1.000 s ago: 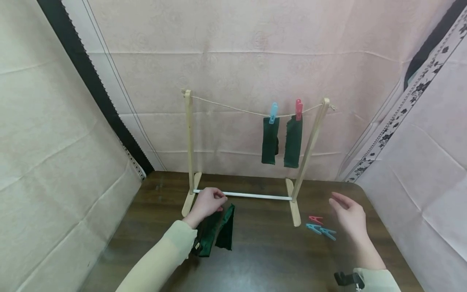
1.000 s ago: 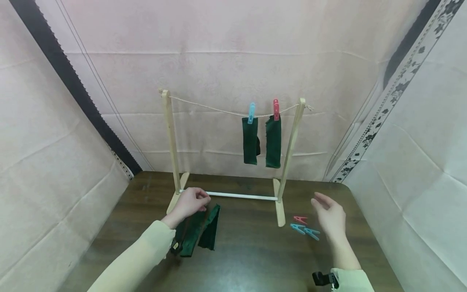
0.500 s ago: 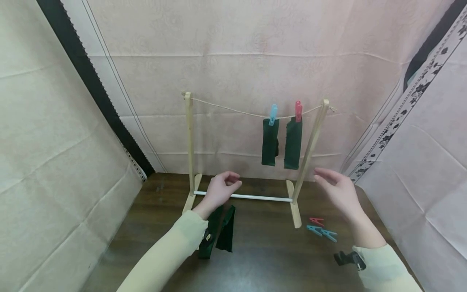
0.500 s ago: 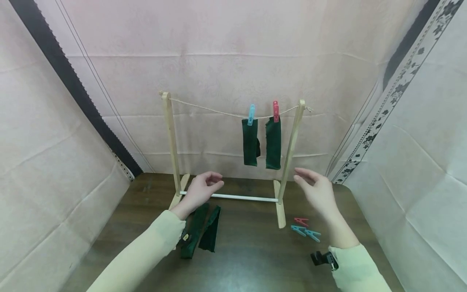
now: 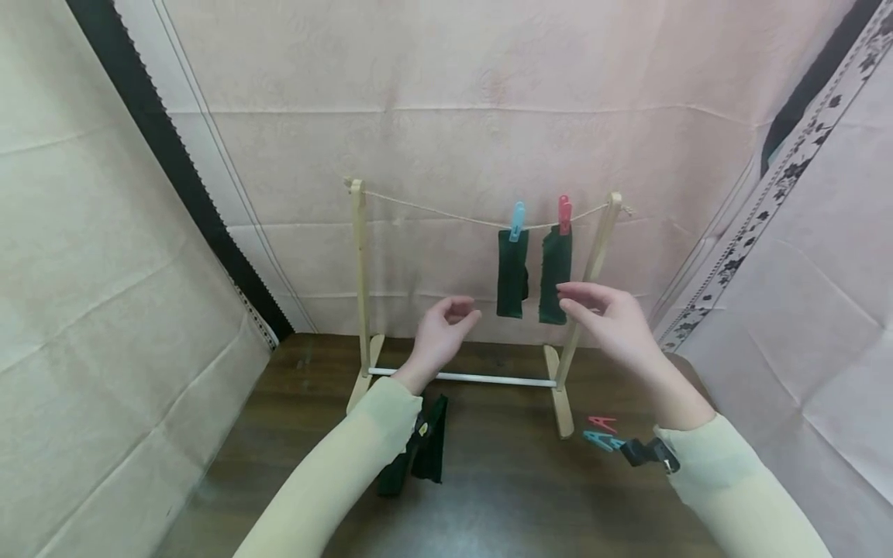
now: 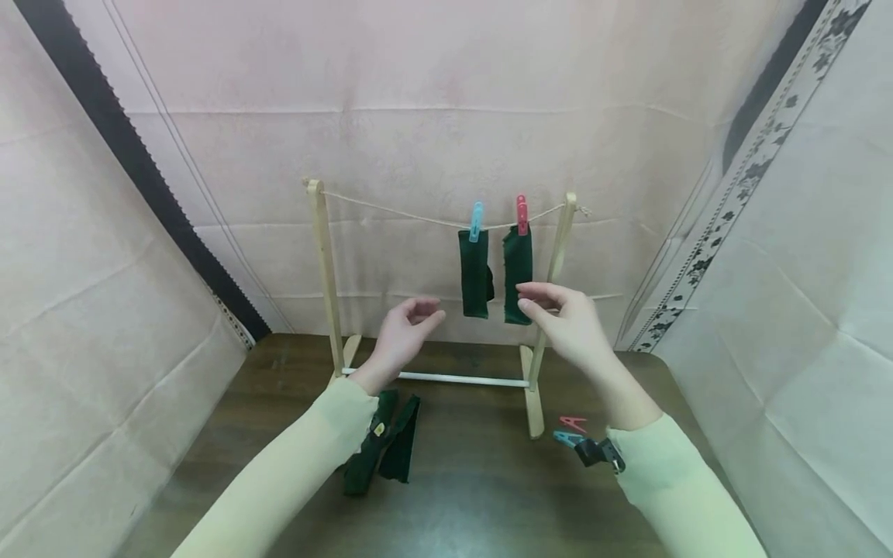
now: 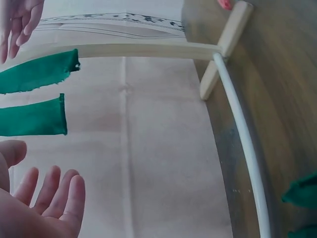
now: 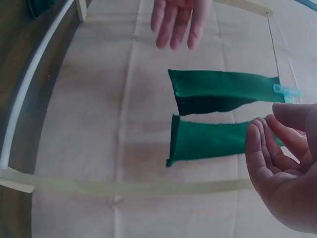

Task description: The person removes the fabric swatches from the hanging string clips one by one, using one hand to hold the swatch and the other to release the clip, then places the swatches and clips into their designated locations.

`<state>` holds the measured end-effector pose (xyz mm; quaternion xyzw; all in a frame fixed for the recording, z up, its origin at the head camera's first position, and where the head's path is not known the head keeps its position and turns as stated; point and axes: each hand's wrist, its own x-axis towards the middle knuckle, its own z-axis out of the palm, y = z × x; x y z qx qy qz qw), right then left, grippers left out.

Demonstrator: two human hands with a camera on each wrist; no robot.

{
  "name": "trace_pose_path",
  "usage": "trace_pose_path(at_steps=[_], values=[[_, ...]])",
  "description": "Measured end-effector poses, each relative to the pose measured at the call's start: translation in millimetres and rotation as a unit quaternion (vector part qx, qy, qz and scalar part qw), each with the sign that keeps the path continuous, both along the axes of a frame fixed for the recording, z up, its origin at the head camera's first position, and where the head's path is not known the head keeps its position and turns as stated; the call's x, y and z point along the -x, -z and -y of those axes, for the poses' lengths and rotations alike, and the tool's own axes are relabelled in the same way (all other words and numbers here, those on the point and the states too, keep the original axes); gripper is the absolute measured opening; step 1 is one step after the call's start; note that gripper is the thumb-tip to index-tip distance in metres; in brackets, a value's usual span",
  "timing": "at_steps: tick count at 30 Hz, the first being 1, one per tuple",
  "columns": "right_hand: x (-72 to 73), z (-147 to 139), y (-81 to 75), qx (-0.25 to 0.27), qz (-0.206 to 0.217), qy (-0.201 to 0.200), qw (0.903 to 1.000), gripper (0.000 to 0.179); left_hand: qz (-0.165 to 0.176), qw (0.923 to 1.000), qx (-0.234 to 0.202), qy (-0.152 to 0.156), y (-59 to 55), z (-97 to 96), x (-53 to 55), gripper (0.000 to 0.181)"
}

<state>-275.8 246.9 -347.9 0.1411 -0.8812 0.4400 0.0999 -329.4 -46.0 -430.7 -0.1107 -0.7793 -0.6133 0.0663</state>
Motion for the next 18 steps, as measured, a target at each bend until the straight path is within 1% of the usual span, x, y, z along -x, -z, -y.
trace_pose_path(at_steps=[4,8,13,18], values=[[2.9,10,-6.4,0.001,-0.003,-0.008,1.0,0.051,0.005,0.999,-0.045,-0.001,-5.1,-7.2,4.4,0.033],[7.2,17,-12.8,0.01,-0.003,-0.01,0.9999,0.05,0.001,0.9972,-0.075,-0.001,-8.7,-10.9,7.3,0.035],[10.7,24,-23.4,0.016,-0.013,-0.006,0.9998,0.049,-0.011,0.9943,-0.106,0.007,-12.3,-16.3,12.1,0.039],[9.8,31,-37.2,0.034,-0.027,-0.004,0.9991,0.051,-0.01,0.9921,-0.124,0.019,-16.0,-23.2,13.8,0.043]])
